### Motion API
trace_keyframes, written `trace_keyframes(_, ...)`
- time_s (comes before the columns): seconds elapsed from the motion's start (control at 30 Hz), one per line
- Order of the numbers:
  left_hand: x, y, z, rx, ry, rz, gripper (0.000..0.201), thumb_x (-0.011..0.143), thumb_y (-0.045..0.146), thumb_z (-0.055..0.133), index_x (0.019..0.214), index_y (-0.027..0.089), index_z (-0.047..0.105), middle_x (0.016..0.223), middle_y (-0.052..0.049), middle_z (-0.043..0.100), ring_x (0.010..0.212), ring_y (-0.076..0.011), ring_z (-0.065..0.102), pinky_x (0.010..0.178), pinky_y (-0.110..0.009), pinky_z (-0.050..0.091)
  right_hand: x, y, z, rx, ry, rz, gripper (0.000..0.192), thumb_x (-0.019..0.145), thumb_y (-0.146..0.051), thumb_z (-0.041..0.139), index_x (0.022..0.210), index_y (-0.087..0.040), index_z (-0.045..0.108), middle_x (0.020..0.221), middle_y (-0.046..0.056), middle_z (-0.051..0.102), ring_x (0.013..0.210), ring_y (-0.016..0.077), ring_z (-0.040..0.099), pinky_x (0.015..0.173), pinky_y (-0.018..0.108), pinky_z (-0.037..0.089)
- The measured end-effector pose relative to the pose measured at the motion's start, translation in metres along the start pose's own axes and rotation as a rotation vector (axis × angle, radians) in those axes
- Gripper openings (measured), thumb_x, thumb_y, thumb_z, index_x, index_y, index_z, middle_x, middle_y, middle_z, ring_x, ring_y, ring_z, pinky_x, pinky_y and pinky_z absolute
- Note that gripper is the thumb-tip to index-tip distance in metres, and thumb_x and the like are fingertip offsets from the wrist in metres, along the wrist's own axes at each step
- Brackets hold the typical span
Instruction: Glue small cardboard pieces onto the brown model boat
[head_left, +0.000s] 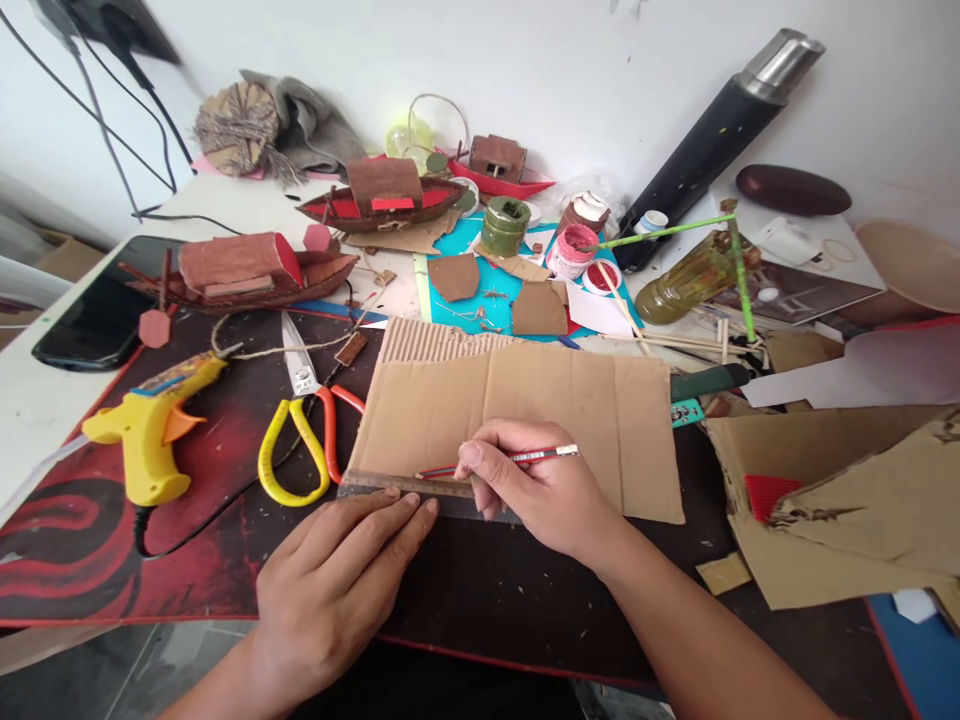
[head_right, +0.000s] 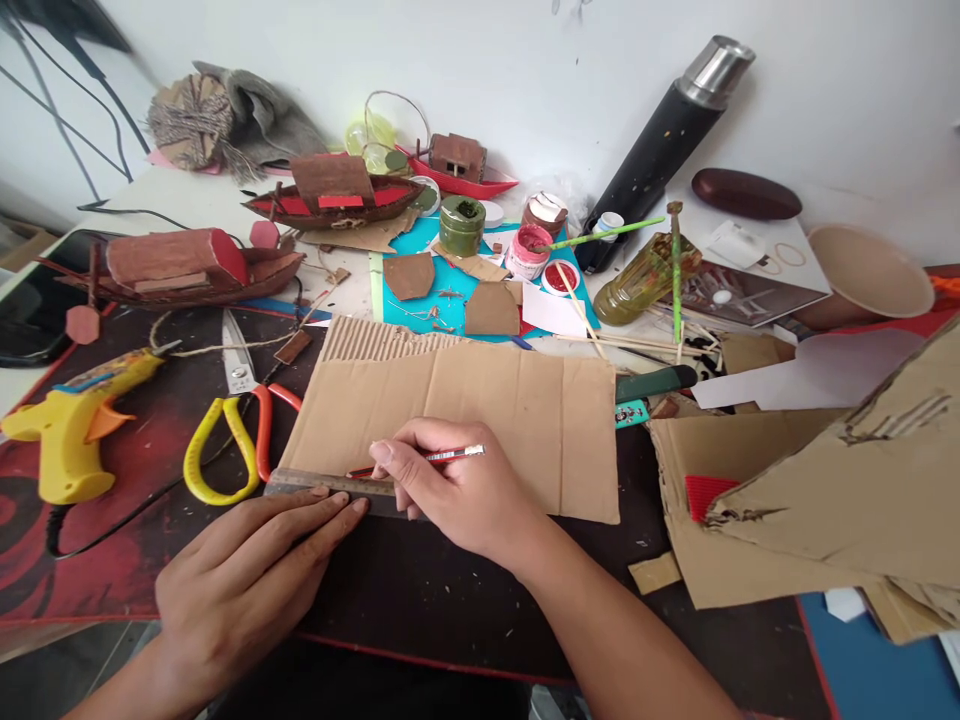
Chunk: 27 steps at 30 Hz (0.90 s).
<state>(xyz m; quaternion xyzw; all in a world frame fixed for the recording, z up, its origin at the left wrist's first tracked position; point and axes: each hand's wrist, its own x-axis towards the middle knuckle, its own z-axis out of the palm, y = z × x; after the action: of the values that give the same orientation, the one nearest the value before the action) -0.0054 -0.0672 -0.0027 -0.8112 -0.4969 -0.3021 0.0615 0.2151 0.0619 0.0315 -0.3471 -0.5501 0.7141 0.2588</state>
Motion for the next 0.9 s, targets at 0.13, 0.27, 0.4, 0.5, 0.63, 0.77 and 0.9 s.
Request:
trace_keyframes(0.13, 0.0006, -0.0001, -0.0001, 0.005, 0.001, -0.002, 0.027, 0.112, 0.003, 0.065, 0.128, 0.015, 0.083, 0.112, -0.002, 0.089, 0.106, -0.0197, 0.079, 0.099, -0.034, 0.061, -0.0004, -0.0001, -0.0005, 0.072, 0.085, 0.001, 0.058, 0.104, -0.077, 0.078, 0.087, -0.022, 0.076, 0.063, -0.003, 0.066, 0.052, 0.0128, 0.062, 0.052, 0.025, 0.051)
trace_keyframes(0.27, 0.0004, 0.0001, 0.0000, 0.009, 0.002, -0.009, 0.028, 0.111, 0.003, 0.065, 0.129, 0.015, 0.084, 0.111, -0.003, 0.089, 0.107, -0.0197, 0.079, 0.101, -0.033, 0.062, -0.0001, 0.0005, -0.0020, 0.118, 0.167, 0.016, 0.060, 0.099, -0.080, 0.081, 0.086, -0.022, 0.075, 0.060, -0.003, 0.065, 0.048, 0.0130, 0.061, 0.048, 0.025, 0.049)
trace_keyframes(0.4, 0.0001, 0.0003, 0.0004, 0.007, 0.010, -0.013, 0.027, 0.113, 0.004, 0.063, 0.128, 0.015, 0.083, 0.111, -0.002, 0.089, 0.107, -0.0196, 0.078, 0.100, -0.033, 0.062, 0.0004, 0.0022, -0.0022, 0.117, 0.157, 0.009, 0.060, 0.100, -0.080, 0.081, 0.086, -0.022, 0.075, 0.060, -0.003, 0.065, 0.048, 0.0128, 0.061, 0.047, 0.025, 0.049)
trace_keyframes(0.5, 0.0006, 0.0005, 0.0008, 0.003, 0.009, -0.016, 0.026, 0.115, 0.005, 0.063, 0.128, 0.015, 0.083, 0.110, -0.002, 0.089, 0.108, -0.0196, 0.077, 0.099, -0.034, 0.061, 0.0002, 0.0023, -0.0024, 0.118, 0.149, 0.003, 0.059, 0.101, -0.078, 0.080, 0.086, -0.022, 0.076, 0.060, -0.003, 0.065, 0.048, 0.0125, 0.061, 0.048, 0.024, 0.049)
trace_keyframes(0.63, 0.0020, 0.0005, 0.0001, 0.001, 0.006, -0.009, 0.026, 0.115, 0.005, 0.063, 0.128, 0.015, 0.082, 0.111, -0.001, 0.089, 0.107, -0.0194, 0.077, 0.099, -0.034, 0.061, 0.0000, 0.0012, -0.0024, 0.134, 0.138, -0.008, 0.057, 0.101, -0.076, 0.082, 0.086, -0.021, 0.077, 0.061, -0.003, 0.066, 0.049, 0.0120, 0.061, 0.048, 0.024, 0.049)
trace_keyframes(0.77, 0.0032, 0.0003, -0.0010, 0.006, 0.010, -0.005, 0.026, 0.115, 0.005, 0.062, 0.127, 0.015, 0.083, 0.110, -0.001, 0.089, 0.105, -0.0193, 0.078, 0.097, -0.033, 0.062, -0.0001, 0.0012, -0.0021, 0.122, 0.141, -0.008, 0.057, 0.101, -0.076, 0.082, 0.086, -0.021, 0.077, 0.061, -0.003, 0.066, 0.049, 0.0122, 0.061, 0.048, 0.024, 0.049)
trace_keyframes(0.9, 0.0038, 0.0003, -0.0012, 0.008, 0.005, -0.006, 0.025, 0.115, 0.006, 0.063, 0.127, 0.015, 0.083, 0.108, -0.001, 0.089, 0.105, -0.0193, 0.078, 0.098, -0.033, 0.062, -0.0002, 0.0015, -0.0019, 0.116, 0.138, -0.011, 0.057, 0.102, -0.076, 0.081, 0.086, -0.021, 0.077, 0.061, -0.003, 0.066, 0.049, 0.0121, 0.061, 0.048, 0.024, 0.048)
